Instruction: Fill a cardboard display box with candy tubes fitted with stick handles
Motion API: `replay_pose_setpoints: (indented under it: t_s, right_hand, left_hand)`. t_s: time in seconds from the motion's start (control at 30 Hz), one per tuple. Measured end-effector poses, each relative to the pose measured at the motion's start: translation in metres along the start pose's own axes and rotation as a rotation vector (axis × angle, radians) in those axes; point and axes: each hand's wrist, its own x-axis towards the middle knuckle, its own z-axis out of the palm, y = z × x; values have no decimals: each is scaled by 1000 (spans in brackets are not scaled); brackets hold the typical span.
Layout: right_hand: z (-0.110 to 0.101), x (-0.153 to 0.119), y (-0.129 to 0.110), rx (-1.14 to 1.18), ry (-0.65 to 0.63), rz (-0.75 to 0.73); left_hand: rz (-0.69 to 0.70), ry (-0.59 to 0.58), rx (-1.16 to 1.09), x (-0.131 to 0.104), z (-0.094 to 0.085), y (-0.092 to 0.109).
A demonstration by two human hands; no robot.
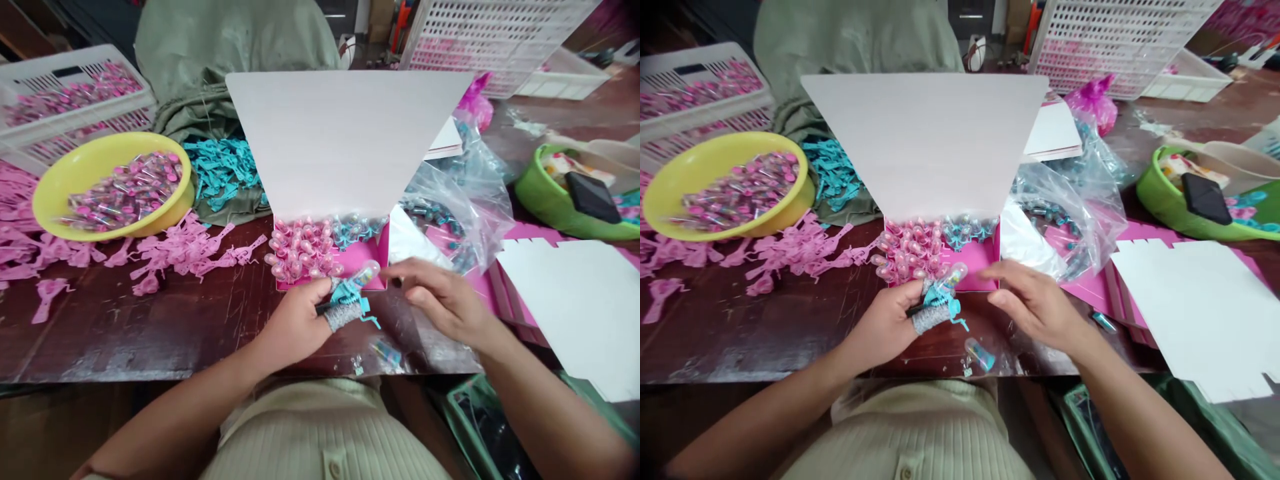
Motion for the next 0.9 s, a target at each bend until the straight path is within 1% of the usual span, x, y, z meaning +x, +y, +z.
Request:
replay_pose_setpoints:
  t_s: [0.03,0.07,0.1,0.13,0.17,0.2,0.23,0.27,0.3,0.33,0.37,0.4,0.43,0.47,0.5,0.53,0.57,0.6,0.63,0.67,0.7,0.73,0.77,0.8,0.83,0.9]
  right_hand:
    - [-4,-1,3,5,44,-20]
    - [-4,-3,7,30,121,-28]
    - [-1,-9,12,61,225,-27]
    - [7,-17,20,68,349,-30]
    - [20,-30,27,35,473,-42]
    - [36,-46,36,-41,556,-67]
    - [53,-64,43,-159,568,-98]
    - [71,-83,50,-272,503,-123]
    - [86,-99,57,-370,375,-134]
    - [97,-112,62,-444,271,-120]
    - [101,-120,68,-495,218,-83]
    - [99,-125,75,-542,236,-19]
    - [88,-126,82,-597,317,74]
    - [71,-126,91,-661,422,186]
    - [49,-127,100,-738,513,327]
    - [25,-131,109,-828,530,479]
    - [3,-137,118,-901,495,619]
    - [-17,-146,126,-945,414,729]
    - [-32,-156,133,-965,317,800]
    - [-41,-166,138,-969,235,841]
    - [-46,-176,140,-965,181,855]
    - [-48,-182,141,-958,166,851]
    - [-47,-184,141,-952,191,837]
    - [-46,-182,139,-943,247,812]
    - [-44,-174,137,-922,310,770]
    - [-45,-144,135,-855,391,646]
  left_hand:
    - [-65,-43,-102,3,1,3]
    - [-111,-59,-171,6,2,5]
    - [-129,-39,-195,8,2,6]
    - [-116,10,-178,9,1,6]
    - [-73,88,-139,7,0,5]
    - [-20,173,-82,4,-2,2]
    - [25,252,-18,-1,-3,-2]
    - [52,311,37,-6,-5,-7]
    - [62,337,72,-12,-5,-12]
    - [60,324,88,-16,-5,-18]
    - [53,276,89,-19,-4,-23]
    - [42,197,82,-20,-2,-27]
    - [36,111,74,-18,1,-31]
    - [29,27,78,-15,6,-33]
    - [20,-41,95,-11,11,-34]
    - [13,-89,119,-6,16,-35]
    - [6,-118,137,-2,20,-35]
    - [-3,-134,143,1,24,-36]
    - [-14,-140,131,4,26,-37]
    - [-32,-141,100,6,29,-40]
    - [-50,-139,57,7,30,-43]
    - [-68,-138,14,7,32,-46]
    - [-84,-141,-21,7,34,-49]
    - [-97,-151,-44,6,36,-52]
    - [-109,-169,-56,6,38,-54]
    - [-125,-214,-48,5,44,-54]
